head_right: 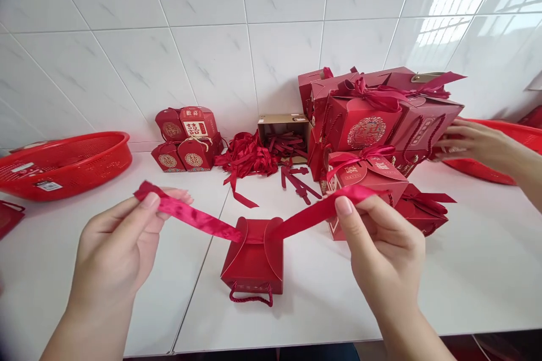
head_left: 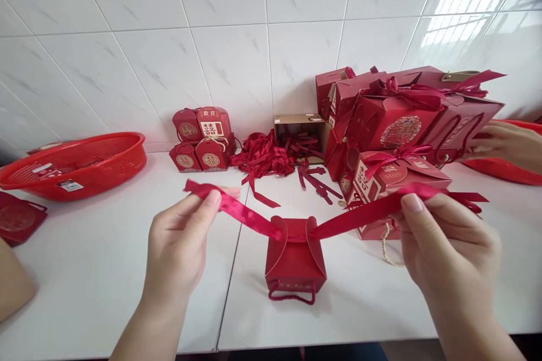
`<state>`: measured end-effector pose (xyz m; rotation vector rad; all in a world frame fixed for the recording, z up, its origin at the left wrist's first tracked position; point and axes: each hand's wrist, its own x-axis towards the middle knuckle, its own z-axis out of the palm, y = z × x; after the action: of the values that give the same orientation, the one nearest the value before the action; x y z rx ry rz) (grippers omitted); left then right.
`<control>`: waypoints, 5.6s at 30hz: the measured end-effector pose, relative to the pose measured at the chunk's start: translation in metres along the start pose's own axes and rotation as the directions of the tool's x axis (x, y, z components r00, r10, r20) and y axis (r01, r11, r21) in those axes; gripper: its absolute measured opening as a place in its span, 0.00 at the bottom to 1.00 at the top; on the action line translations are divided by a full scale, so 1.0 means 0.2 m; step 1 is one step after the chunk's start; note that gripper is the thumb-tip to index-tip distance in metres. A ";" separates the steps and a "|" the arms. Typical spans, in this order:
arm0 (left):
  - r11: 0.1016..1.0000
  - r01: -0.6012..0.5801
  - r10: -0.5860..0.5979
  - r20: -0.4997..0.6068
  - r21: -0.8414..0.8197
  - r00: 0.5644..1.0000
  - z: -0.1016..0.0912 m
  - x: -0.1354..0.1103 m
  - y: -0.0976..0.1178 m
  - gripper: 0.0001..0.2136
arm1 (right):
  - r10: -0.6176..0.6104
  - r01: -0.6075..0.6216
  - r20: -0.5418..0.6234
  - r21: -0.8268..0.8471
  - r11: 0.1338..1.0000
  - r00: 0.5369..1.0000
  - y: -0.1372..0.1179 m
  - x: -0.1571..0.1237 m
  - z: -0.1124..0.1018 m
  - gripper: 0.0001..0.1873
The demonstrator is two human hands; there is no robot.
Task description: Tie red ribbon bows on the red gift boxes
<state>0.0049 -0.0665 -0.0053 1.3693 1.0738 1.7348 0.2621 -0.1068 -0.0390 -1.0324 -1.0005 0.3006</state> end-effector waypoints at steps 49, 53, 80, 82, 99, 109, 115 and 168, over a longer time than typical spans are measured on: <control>0.894 0.435 -0.381 0.697 0.110 0.607 0.13 0.17 0.14 0.10 | -0.687 0.868 0.682 0.158 0.472 0.249 -0.08 0.26 0.31 0.13; 0.934 0.341 -0.308 0.716 0.103 0.627 0.11 0.14 0.13 0.10 | -0.718 0.914 0.638 0.056 0.402 0.277 -0.05 0.25 0.31 0.12; 0.850 -0.139 -0.128 0.455 0.508 0.881 -0.10 -0.15 -0.27 0.06 | -0.089 0.387 0.632 -0.352 0.852 0.770 0.15 -0.14 -0.07 0.06; 0.904 -0.051 -0.184 0.493 0.425 0.850 -0.02 -0.15 -0.29 0.06 | 0.114 0.239 0.697 -0.388 0.890 0.708 0.19 -0.13 0.01 0.10; 0.708 0.284 -0.638 0.414 0.646 0.649 -0.13 -0.03 -0.38 0.22 | 0.526 -0.295 0.674 -0.437 0.850 0.519 0.31 -0.03 -0.04 0.21; 0.732 0.453 -0.622 0.771 0.510 0.137 -0.07 0.11 -0.27 0.12 | -0.245 0.540 0.575 -0.424 0.727 0.781 0.27 -0.02 -0.04 0.08; 0.875 0.439 -0.456 0.651 0.204 0.607 0.11 -0.06 -0.16 0.13 | -0.254 0.396 0.456 -0.249 0.884 0.853 0.20 -0.02 0.09 0.10; 0.914 -0.373 0.150 0.718 0.161 0.680 0.17 -0.06 -0.31 0.08 | 0.292 -0.071 0.921 -0.284 0.956 0.257 0.12 0.11 0.24 0.03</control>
<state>0.0409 -0.0442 -0.0622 2.2288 0.7231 1.0516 0.2409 -0.0518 -0.0405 -1.1153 -2.0730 1.1789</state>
